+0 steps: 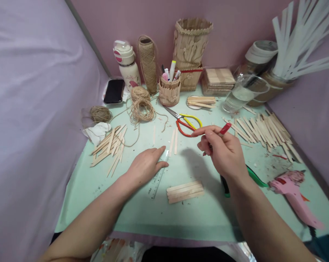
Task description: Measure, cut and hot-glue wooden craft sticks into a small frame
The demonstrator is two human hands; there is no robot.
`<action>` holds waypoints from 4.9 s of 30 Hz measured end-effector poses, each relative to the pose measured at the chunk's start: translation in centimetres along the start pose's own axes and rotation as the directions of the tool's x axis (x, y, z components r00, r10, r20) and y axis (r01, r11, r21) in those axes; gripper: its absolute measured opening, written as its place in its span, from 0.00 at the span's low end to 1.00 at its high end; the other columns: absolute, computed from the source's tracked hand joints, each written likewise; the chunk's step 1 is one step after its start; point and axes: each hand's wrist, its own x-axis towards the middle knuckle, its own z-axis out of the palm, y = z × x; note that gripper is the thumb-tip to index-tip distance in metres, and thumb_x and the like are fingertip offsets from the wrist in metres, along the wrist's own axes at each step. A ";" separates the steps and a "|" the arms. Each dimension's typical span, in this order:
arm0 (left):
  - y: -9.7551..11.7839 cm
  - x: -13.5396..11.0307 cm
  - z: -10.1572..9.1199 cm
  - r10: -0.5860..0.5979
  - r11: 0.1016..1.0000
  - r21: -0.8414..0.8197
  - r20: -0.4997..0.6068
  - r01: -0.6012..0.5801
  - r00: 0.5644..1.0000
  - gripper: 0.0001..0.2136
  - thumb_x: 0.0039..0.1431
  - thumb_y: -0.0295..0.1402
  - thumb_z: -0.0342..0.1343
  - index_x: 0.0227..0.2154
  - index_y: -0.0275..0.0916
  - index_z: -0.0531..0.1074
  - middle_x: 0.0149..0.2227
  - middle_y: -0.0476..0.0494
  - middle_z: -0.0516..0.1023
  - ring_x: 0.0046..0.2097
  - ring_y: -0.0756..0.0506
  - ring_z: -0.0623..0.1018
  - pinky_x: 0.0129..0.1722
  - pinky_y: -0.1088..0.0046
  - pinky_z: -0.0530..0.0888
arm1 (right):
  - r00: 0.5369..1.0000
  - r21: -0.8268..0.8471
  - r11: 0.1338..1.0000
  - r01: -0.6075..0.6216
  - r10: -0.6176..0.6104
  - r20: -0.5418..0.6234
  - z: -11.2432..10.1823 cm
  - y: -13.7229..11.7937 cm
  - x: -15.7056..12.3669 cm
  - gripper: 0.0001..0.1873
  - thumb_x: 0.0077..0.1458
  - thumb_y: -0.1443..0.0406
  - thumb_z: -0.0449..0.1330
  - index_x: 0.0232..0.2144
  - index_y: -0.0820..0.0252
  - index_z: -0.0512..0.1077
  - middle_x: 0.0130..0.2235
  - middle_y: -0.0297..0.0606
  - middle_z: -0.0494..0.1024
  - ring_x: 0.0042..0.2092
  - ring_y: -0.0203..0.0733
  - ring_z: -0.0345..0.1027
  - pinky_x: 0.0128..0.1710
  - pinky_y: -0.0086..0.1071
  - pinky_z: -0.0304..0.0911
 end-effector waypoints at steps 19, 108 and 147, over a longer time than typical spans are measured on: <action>-2.7 0.1 -0.5 0.244 0.969 -0.061 0.041 -0.241 0.969 0.24 0.66 0.32 0.55 0.63 0.48 0.61 0.70 0.45 0.56 0.72 0.36 0.47 0.66 0.47 0.50 | 0.861 -0.722 0.587 0.365 0.083 0.502 5.1 1.1 1.8 0.21 0.64 0.65 0.49 0.57 0.56 0.67 0.69 0.39 0.59 0.51 0.50 0.73 0.35 0.37 0.70; -3.1 0.1 -0.1 0.292 0.956 0.052 -0.036 -0.290 0.956 0.18 0.68 0.37 0.52 0.59 0.51 0.67 0.68 0.45 0.60 0.70 0.34 0.53 0.64 0.47 0.53 | 0.891 -0.703 0.609 0.366 -0.011 0.455 5.7 2.2 1.7 0.14 0.65 0.63 0.50 0.50 0.53 0.71 0.63 0.36 0.68 0.51 0.46 0.72 0.34 0.32 0.63; -3.0 0.1 -0.6 0.361 0.928 0.097 -0.011 -0.359 0.932 0.18 0.70 0.31 0.47 0.58 0.52 0.69 0.66 0.50 0.65 0.68 0.34 0.59 0.63 0.45 0.57 | 0.889 -0.695 0.618 0.368 -0.014 0.458 5.6 1.9 1.7 0.12 0.63 0.68 0.50 0.45 0.54 0.70 0.60 0.36 0.70 0.48 0.43 0.72 0.27 0.32 0.53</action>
